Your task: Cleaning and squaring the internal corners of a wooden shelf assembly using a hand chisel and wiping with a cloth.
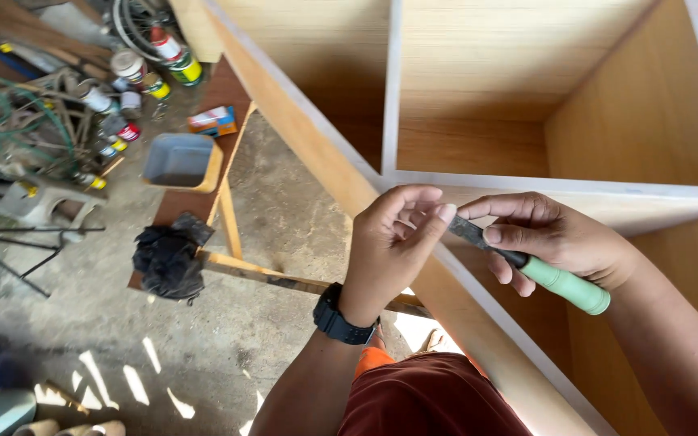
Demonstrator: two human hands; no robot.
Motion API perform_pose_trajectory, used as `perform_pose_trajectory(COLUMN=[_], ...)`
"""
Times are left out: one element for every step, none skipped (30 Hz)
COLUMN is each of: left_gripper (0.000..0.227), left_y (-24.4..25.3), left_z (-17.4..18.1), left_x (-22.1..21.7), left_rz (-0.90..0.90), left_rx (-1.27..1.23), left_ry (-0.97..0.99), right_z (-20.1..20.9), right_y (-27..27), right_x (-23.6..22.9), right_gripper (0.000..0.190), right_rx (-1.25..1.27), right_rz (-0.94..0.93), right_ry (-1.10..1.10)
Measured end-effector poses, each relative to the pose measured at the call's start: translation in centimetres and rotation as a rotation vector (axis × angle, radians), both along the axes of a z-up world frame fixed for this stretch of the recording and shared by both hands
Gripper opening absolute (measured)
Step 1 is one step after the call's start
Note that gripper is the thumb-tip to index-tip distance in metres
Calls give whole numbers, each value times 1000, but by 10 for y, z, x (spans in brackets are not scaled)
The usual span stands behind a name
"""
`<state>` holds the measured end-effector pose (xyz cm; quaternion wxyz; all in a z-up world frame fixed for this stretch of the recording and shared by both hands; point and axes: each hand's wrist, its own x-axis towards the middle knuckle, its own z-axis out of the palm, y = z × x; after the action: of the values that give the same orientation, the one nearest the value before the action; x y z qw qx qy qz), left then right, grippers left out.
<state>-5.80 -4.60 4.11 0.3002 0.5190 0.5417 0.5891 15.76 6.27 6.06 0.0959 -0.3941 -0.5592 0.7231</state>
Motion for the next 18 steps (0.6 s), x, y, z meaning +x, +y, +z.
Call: perform_pose_trajectory(left_gripper=[26,17,11,11,15,19,19,18,17,17,15,14,14,14,16,16,33,54], left_y=[-2,-3,-3,-7,-10,-12,-15,-17,-19,-21,-22,-24,-26,-28,-29,-30,-31,-31], left_z=[-1,-2,-5,-6,-7,-8,-11,-13,-16,-20,-25,-31,-37,-44,-50,-60,-70,-80], left_x=[-2,-4,-6,-10,-13,-17,-20,-23,-26,-30,-34,-37,-42,-48,-52,-57,-61,-64], left_rz=[22,45,68,79,104,129,139,144,150,159,221,278,284,282,278,278,345,403], left_rx=[2,62,122,123,99,75,76,55,35,34,49,62,58,15,-29,-33,-49,-63], left_ry=[3,-2,-7,-5,-25,-46,-44,-96,-147,-146,-22,99,98,170,241,241,403,565], right_z=[2,4,5,5,6,6,3,0,-3,-6,-9,-12,-12,-13,-13,-12,-12,-11], right_y=[0,-1,-2,-3,-4,-6,-5,-4,-3,-1,2,4,5,7,9,10,12,12], right_x=[-8,-16,-23,-30,-37,-43,-47,-51,-54,-56,-58,-58,-57,-55,-53,-52,-50,-46], right_gripper=[48,46,45,45,44,43,43,42,40,40,41,41,41,41,41,41,41,41], right_rx=[2,13,23,24,63,102,102,104,106,103,102,100,96,108,121,116,90,64], right_rz=[22,66,110,121,119,116,126,140,155,164,155,144,150,106,62,63,80,89], right_ry=[3,22,41,43,45,47,48,89,130,132,168,202,201,166,132,131,158,183])
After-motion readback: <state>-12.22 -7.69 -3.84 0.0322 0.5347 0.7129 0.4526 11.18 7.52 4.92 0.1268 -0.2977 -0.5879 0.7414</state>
